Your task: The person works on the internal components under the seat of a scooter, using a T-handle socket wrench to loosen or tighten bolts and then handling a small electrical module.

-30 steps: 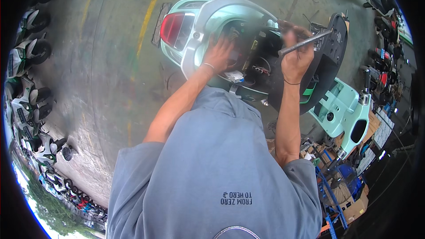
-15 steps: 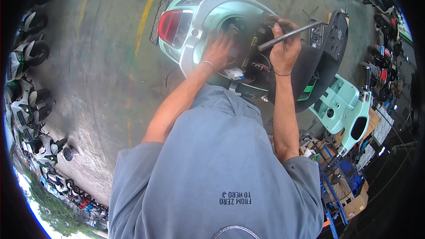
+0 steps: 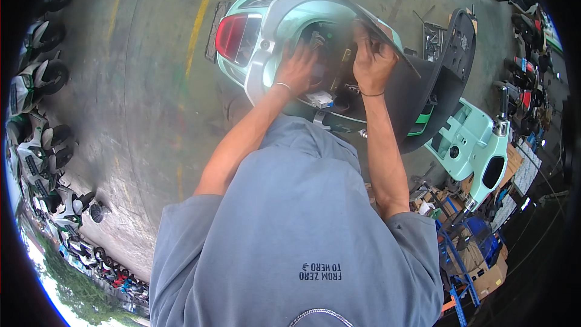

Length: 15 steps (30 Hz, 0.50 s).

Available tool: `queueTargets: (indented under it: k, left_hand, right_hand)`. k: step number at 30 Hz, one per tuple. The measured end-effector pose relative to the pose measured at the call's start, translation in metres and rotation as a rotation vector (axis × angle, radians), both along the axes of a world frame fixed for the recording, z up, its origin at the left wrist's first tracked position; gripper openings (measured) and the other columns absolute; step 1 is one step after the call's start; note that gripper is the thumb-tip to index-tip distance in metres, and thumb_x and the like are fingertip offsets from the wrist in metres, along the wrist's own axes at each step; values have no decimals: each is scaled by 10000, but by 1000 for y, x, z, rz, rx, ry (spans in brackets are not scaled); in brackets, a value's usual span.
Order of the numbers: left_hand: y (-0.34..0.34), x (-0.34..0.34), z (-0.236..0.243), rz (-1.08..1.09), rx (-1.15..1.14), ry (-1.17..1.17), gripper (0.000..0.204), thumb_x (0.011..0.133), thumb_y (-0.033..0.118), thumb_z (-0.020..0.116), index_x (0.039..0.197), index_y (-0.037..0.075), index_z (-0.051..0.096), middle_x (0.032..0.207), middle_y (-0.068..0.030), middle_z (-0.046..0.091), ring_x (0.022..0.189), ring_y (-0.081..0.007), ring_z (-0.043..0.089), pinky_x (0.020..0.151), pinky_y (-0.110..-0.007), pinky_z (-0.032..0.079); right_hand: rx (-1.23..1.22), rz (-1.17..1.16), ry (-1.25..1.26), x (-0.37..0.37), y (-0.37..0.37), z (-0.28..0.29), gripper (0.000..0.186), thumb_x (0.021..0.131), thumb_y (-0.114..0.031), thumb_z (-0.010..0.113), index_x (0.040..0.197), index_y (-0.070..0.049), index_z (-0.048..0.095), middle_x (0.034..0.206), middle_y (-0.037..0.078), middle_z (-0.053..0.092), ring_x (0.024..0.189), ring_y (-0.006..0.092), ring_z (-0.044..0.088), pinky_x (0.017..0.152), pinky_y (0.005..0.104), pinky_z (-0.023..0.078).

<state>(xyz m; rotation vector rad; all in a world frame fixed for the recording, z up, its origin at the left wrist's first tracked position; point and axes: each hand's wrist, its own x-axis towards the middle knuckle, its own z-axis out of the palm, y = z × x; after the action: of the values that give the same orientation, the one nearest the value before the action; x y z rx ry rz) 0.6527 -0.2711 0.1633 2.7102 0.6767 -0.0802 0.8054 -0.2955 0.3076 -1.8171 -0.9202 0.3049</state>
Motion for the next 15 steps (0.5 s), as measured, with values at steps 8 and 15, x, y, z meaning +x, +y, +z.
queueTargets:
  k: [8, 15]
  left_hand:
    - [0, -1, 1, -7, 3, 29, 846, 707, 342, 747, 1451, 101, 425, 1404, -152, 454, 1437, -328, 282, 1182, -577, 67]
    - [-1, -1, -4, -17, 52, 31, 840, 709, 353, 750, 1446, 103, 433, 1398, -157, 455, 1434, -330, 284, 1176, -580, 79]
  right_hand:
    - [-120, 279, -226, 10, -1, 11, 179, 957, -74, 580, 1125, -39, 633, 1019, 120, 677, 910, 297, 667, 794, 349, 514]
    - [-110, 168, -281, 15, 4, 3, 266, 850, -97, 739, 1098, -51, 653, 966, 111, 701, 879, 270, 710, 740, 340, 539]
